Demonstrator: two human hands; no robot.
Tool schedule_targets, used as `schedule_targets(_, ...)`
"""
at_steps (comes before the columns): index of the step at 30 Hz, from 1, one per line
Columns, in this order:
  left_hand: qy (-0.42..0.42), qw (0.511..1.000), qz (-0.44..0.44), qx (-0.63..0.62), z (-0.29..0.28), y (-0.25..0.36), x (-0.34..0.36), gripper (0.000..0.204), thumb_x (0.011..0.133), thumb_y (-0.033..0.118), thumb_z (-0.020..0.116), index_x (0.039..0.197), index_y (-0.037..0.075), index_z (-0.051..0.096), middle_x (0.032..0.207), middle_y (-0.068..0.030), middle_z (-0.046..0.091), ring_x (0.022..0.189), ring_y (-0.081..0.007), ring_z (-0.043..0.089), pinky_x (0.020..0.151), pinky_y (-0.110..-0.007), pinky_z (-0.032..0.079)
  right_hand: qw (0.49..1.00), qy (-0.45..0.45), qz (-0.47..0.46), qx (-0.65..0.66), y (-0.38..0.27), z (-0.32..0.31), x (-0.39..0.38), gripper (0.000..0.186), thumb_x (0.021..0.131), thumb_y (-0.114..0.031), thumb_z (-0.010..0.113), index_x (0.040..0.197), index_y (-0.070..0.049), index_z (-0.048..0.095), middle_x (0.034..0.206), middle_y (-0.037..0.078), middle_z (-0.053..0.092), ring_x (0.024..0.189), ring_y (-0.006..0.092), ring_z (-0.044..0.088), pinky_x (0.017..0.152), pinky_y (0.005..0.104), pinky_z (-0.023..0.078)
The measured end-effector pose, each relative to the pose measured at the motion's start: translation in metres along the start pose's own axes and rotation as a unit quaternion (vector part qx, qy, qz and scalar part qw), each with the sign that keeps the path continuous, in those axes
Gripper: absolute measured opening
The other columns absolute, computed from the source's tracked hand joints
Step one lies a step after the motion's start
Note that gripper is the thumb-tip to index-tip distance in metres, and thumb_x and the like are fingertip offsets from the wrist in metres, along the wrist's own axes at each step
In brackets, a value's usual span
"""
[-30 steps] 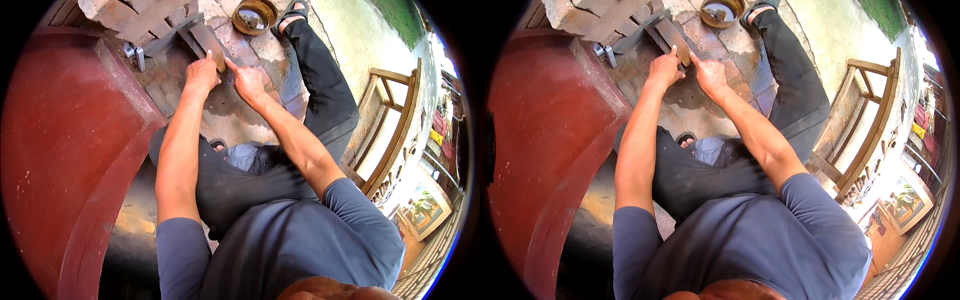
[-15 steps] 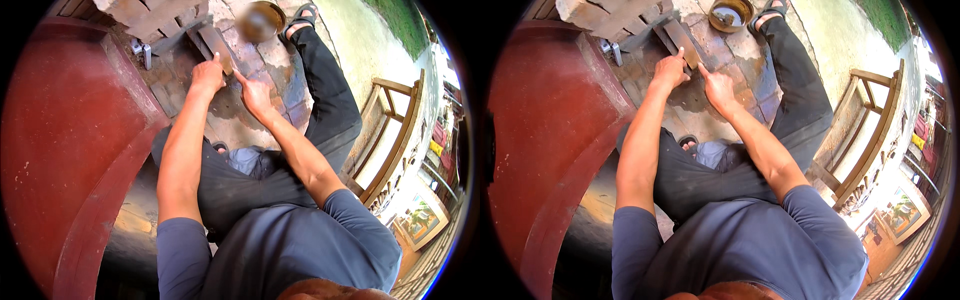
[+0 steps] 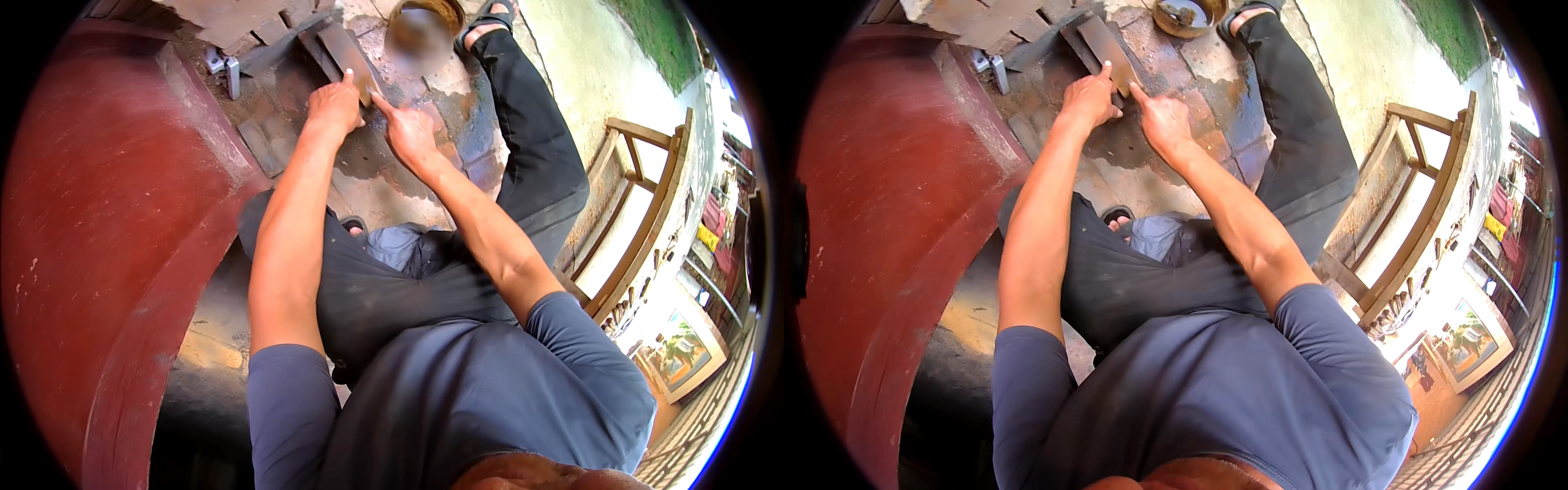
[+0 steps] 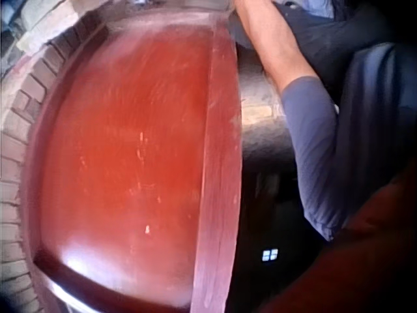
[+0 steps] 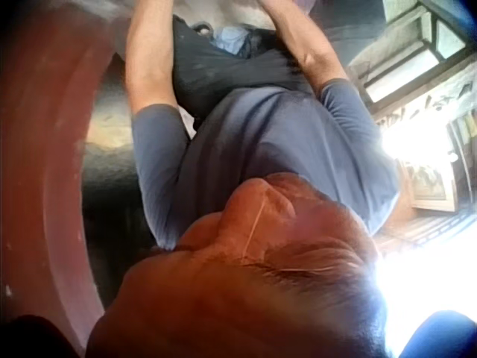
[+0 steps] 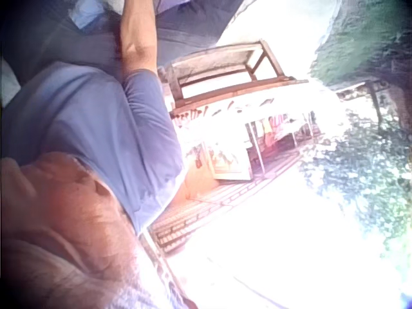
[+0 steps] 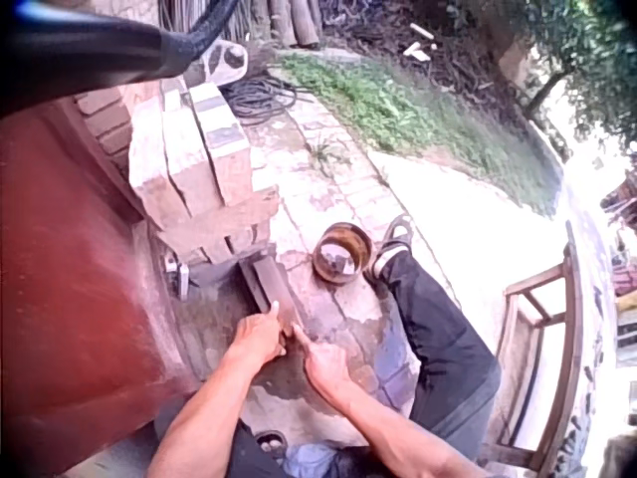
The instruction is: The person sits on the ground and sharpens a small metal tool on a wet whetstone. They repeatedly rub the tool against the stone, occasionally dipping it into a small bowl of water to lubricate the surface. The person periodically lifts the tool to inspect the edge before resuming the sharpening motion.
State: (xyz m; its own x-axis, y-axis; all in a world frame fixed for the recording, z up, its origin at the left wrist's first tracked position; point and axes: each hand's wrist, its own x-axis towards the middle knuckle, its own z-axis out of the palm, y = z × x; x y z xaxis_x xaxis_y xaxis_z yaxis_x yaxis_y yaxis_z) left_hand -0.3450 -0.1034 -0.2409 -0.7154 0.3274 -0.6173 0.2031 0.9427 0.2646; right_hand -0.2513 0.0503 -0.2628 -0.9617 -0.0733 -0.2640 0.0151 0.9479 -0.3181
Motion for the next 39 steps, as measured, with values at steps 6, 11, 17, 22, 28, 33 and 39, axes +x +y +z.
schedule_targets(6, 0.036, 0.999, 0.031, -0.007, 0.0, -0.005, 0.009, 0.086, 0.077, 0.034, 0.088, 0.15, 0.01, 0.051, 0.122, -0.0153, 0.071, 0.117, -0.0313, 0.066, 0.097, -0.043, 0.054, 0.999, 0.046, -0.01, 0.001, 0.001, 0.004, 0.001, 0.055, 0.088, -0.007, 0.052, 0.14, -0.02, 0.061, 0.077, 0.021, 0.07, 0.071, 0.0403, 0.071, 0.062, 0.0508, 0.056)
schedule_targets(11, -0.027, 0.999, 0.011, 0.039, -0.002, 0.008, -0.003, 0.093, 0.076, 0.034, 0.088, 0.154, 0.01, 0.044, 0.128, -0.0125, 0.07, 0.117, -0.0301, 0.067, 0.099, -0.043, 0.053, 0.999, 0.032, 0.003, -0.016, 0.004, 0.006, -0.018, 0.051, 0.09, -0.008, 0.051, 0.138, -0.02, 0.061, 0.077, 0.022, 0.07, 0.071, 0.0405, 0.071, 0.064, 0.0516, 0.056)
schedule_targets(17, 0.016, 1.0, 0.011, 0.008, 0.006, 0.001, 0.006, 0.094, 0.075, 0.032, 0.089, 0.155, 0.012, 0.043, 0.126, -0.0124, 0.07, 0.116, -0.0299, 0.067, 0.098, -0.043, 0.053, 0.999, 0.039, -0.014, -0.011, 0.004, 0.003, 0.01, 0.056, 0.09, -0.006, 0.049, 0.143, -0.021, 0.059, 0.078, 0.024, 0.07, 0.072, 0.0386, 0.072, 0.063, 0.0525, 0.055)
schedule_targets(22, 0.002, 1.0, 0.007, 0.029, -0.004, 0.003, 0.003, 0.095, 0.074, 0.031, 0.09, 0.155, 0.012, 0.043, 0.124, -0.0132, 0.071, 0.116, -0.0298, 0.067, 0.098, -0.042, 0.054, 1.0, 0.012, 0.023, -0.012, 0.011, 0.005, -0.006, 0.056, 0.091, -0.005, 0.048, 0.144, -0.018, 0.058, 0.083, 0.023, 0.071, 0.076, 0.0383, 0.072, 0.066, 0.0505, 0.056)
schedule_targets(28, 0.015, 1.0, 0.001, 0.014, 0.004, 0.001, 0.004, 0.092, 0.076, 0.027, 0.089, 0.154, 0.01, 0.043, 0.124, -0.0123, 0.071, 0.115, -0.0292, 0.068, 0.098, -0.042, 0.053, 1.0, -0.003, 0.022, 0.009, 0.005, -0.004, -0.007, 0.056, 0.09, -0.004, 0.048, 0.142, -0.019, 0.06, 0.082, 0.022, 0.071, 0.078, 0.0385, 0.072, 0.067, 0.0514, 0.056)
schedule_targets(33, 0.009, 1.0, 0.009, 0.003, 0.003, 0.001, 0.006, 0.093, 0.075, 0.027, 0.089, 0.154, 0.008, 0.044, 0.118, -0.0113, 0.073, 0.114, -0.029, 0.068, 0.095, -0.042, 0.054, 0.999, 0.024, -0.001, 0.037, 0.005, -0.01, 0.004, 0.056, 0.089, -0.004, 0.049, 0.143, -0.016, 0.057, 0.082, 0.024, 0.069, 0.075, 0.0416, 0.07, 0.067, 0.0516, 0.056)
schedule_targets(39, 0.018, 1.0, 0.012, 0.005, 0.009, 0.001, 0.003, 0.082, 0.074, 0.027, 0.089, 0.146, 0.009, 0.055, 0.114, -0.0126, 0.074, 0.11, -0.0302, 0.069, 0.095, -0.043, 0.053, 0.999, 0.016, 0.024, 0.04, 0.004, -0.005, -0.018, 0.053, 0.089, -0.005, 0.05, 0.141, -0.012, 0.059, 0.083, 0.025, 0.07, 0.077, 0.0425, 0.071, 0.067, 0.0513, 0.057)
